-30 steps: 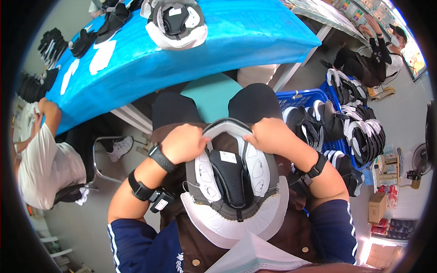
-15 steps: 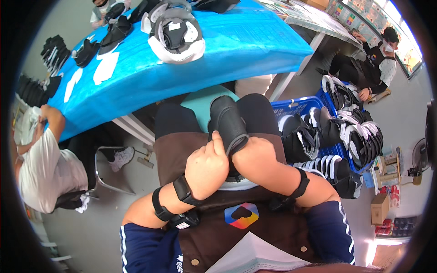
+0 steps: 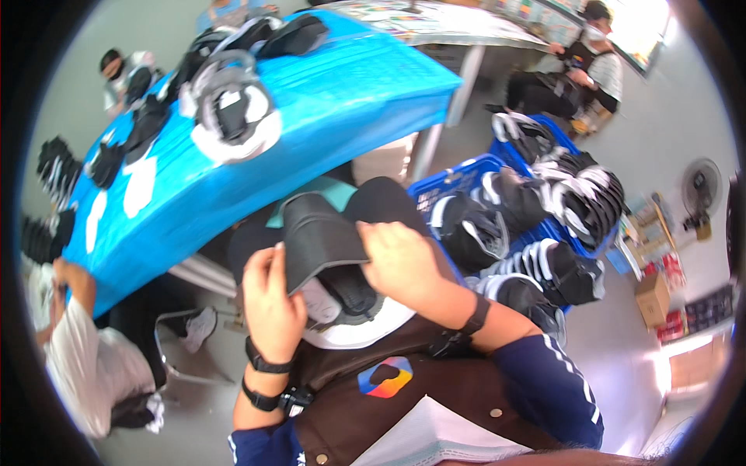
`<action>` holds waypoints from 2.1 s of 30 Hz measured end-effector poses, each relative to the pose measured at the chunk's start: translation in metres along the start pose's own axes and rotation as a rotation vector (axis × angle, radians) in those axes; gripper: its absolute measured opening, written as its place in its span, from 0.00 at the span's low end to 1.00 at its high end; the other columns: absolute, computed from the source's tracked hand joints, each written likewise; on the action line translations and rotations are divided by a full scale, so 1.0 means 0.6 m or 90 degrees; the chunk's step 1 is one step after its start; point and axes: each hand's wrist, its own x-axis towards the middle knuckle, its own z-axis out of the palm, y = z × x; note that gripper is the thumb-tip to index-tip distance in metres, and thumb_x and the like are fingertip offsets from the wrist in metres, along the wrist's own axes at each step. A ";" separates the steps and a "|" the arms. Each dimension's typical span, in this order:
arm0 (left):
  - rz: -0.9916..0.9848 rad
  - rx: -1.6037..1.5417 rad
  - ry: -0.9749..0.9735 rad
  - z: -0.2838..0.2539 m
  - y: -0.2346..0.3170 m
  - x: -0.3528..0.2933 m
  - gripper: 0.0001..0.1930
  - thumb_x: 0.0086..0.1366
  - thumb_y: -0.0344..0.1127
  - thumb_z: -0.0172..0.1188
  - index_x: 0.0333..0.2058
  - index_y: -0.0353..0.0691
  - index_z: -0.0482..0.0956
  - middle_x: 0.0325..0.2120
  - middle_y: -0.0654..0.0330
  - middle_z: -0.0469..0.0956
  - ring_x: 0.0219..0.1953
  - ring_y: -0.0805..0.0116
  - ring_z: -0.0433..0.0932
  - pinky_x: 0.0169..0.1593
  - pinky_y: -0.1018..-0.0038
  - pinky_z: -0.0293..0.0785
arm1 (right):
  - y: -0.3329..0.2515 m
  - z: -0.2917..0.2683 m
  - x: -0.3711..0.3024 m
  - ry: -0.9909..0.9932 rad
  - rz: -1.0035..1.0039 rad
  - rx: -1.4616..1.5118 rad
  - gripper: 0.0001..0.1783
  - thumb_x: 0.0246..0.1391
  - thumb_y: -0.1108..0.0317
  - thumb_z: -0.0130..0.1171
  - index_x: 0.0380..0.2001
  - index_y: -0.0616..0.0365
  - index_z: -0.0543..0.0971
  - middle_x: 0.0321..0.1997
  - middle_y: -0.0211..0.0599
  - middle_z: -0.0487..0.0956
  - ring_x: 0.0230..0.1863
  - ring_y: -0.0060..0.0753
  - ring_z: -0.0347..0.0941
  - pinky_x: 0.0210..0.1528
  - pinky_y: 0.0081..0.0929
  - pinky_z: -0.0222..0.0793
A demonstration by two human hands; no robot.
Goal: Manually inserting and positioning a white lining component into a black shoe upper.
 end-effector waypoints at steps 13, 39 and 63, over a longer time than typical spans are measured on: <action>0.089 0.123 0.002 -0.027 0.054 0.012 0.22 0.46 0.21 0.52 0.44 0.30 0.69 0.38 0.47 0.70 0.40 0.50 0.71 0.44 0.65 0.68 | -0.042 -0.019 -0.001 0.192 -0.196 0.038 0.22 0.41 0.69 0.48 0.42 0.68 0.71 0.44 0.47 0.73 0.35 0.35 0.70 0.40 0.27 0.67; -0.036 0.092 -0.057 0.040 0.009 0.009 0.31 0.44 0.18 0.49 0.53 0.32 0.62 0.37 0.45 0.73 0.35 0.50 0.75 0.37 0.65 0.72 | 0.074 0.006 -0.020 0.043 -0.084 0.169 0.34 0.43 0.63 0.56 0.52 0.71 0.61 0.51 0.49 0.68 0.40 0.42 0.68 0.44 0.30 0.66; 0.313 0.109 -0.236 0.053 -0.001 -0.020 0.33 0.38 0.23 0.53 0.49 0.50 0.70 0.51 0.58 0.66 0.53 0.56 0.63 0.58 0.56 0.52 | 0.103 0.116 -0.129 -0.340 0.712 1.174 0.21 0.60 0.61 0.38 0.51 0.66 0.61 0.51 0.48 0.66 0.38 0.51 0.73 0.42 0.37 0.73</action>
